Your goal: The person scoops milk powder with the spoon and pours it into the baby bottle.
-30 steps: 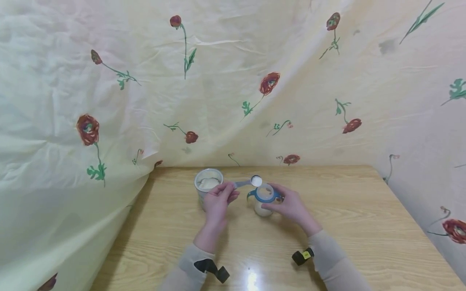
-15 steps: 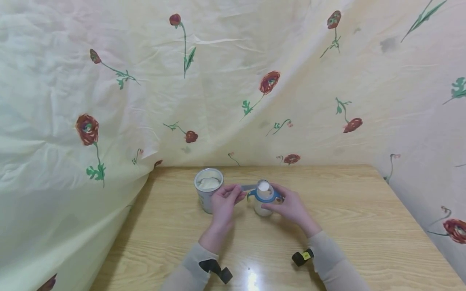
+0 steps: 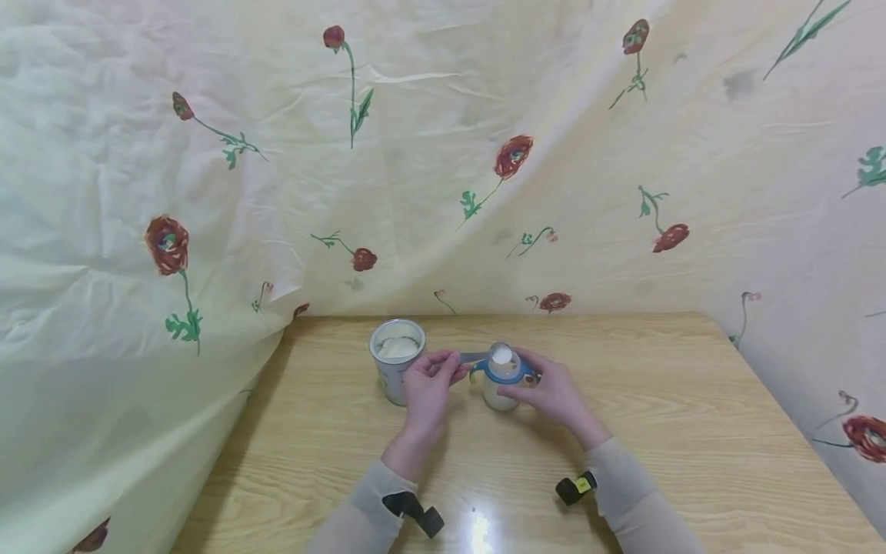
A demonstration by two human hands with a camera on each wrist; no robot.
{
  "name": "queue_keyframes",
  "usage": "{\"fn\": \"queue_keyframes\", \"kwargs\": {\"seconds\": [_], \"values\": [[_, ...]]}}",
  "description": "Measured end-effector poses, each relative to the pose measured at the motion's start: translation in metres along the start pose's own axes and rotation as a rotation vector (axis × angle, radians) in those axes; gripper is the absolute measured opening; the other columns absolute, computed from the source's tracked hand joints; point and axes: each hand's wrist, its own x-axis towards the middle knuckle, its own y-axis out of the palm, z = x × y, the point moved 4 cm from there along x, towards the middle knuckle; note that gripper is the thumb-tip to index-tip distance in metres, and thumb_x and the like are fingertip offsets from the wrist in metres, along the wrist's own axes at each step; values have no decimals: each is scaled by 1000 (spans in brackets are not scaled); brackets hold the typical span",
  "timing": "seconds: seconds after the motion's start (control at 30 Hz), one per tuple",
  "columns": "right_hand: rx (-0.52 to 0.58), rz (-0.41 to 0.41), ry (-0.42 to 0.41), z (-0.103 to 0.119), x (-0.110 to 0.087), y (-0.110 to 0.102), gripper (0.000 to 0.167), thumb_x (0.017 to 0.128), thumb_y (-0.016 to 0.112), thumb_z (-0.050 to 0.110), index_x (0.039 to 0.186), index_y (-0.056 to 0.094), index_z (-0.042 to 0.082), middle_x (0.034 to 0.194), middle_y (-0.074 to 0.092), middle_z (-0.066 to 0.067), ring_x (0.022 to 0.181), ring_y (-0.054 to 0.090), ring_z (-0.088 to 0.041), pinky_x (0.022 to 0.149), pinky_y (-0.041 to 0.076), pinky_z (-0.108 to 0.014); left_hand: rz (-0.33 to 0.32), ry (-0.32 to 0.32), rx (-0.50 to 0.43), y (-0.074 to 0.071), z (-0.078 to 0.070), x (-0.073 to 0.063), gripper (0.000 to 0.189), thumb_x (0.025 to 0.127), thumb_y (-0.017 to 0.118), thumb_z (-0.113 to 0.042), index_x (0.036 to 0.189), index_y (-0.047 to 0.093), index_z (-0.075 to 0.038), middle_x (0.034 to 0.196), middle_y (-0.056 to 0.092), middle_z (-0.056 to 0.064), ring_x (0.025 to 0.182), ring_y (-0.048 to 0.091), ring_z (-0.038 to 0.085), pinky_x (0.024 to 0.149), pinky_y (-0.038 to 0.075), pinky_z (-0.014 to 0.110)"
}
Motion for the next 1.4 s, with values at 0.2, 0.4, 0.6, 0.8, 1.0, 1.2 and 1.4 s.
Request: {"fn": "queue_keyframes", "kwargs": {"seconds": [0.2,0.4,0.6,0.8,1.0,1.2,1.4], "values": [[-1,-15,-14,-2,1,0,88,81,95,44,152,58,7,147,64,-16,127,64,-38,105,53,-58,58,113,153,3,-1,-1,12,99,73,2,108,71,9,103,77,21,92,78,39,83,65,36],[14,-9,6,-5,-2,2,88,81,95,45,153,57,11,148,64,-15,129,63,-38,106,52,-59,71,155,186,5,-2,-7,11,99,73,2,107,71,8,102,76,23,90,78,37,82,65,36],[29,-18,-9,-5,-3,2,86,81,95,42,152,59,10,147,64,-15,128,64,-38,105,53,-58,70,200,247,2,2,-7,9,99,73,1,106,73,6,99,76,21,87,78,35,79,65,34],[34,-19,-17,-4,-3,1,84,81,96,40,152,60,13,147,65,-14,128,65,-37,105,53,-58,87,265,297,0,2,-9,12,99,73,1,108,72,10,99,77,22,86,78,37,77,65,33],[18,-17,-24,-2,-2,2,82,81,95,42,151,61,15,145,66,-11,127,65,-34,105,54,-57,82,308,313,-3,2,-9,10,98,75,1,106,74,6,97,78,17,84,78,34,77,65,33],[17,-11,-12,0,-3,1,84,82,95,40,152,60,13,146,65,-15,130,63,-38,106,53,-58,99,368,340,-3,0,-8,9,97,75,2,104,75,8,97,79,16,83,78,34,75,65,33],[19,-10,-11,0,-3,2,84,82,95,41,153,59,13,147,65,-15,130,63,-38,106,53,-58,94,378,373,-3,1,-9,10,95,78,3,104,76,7,94,80,12,81,78,32,74,65,32]]}}
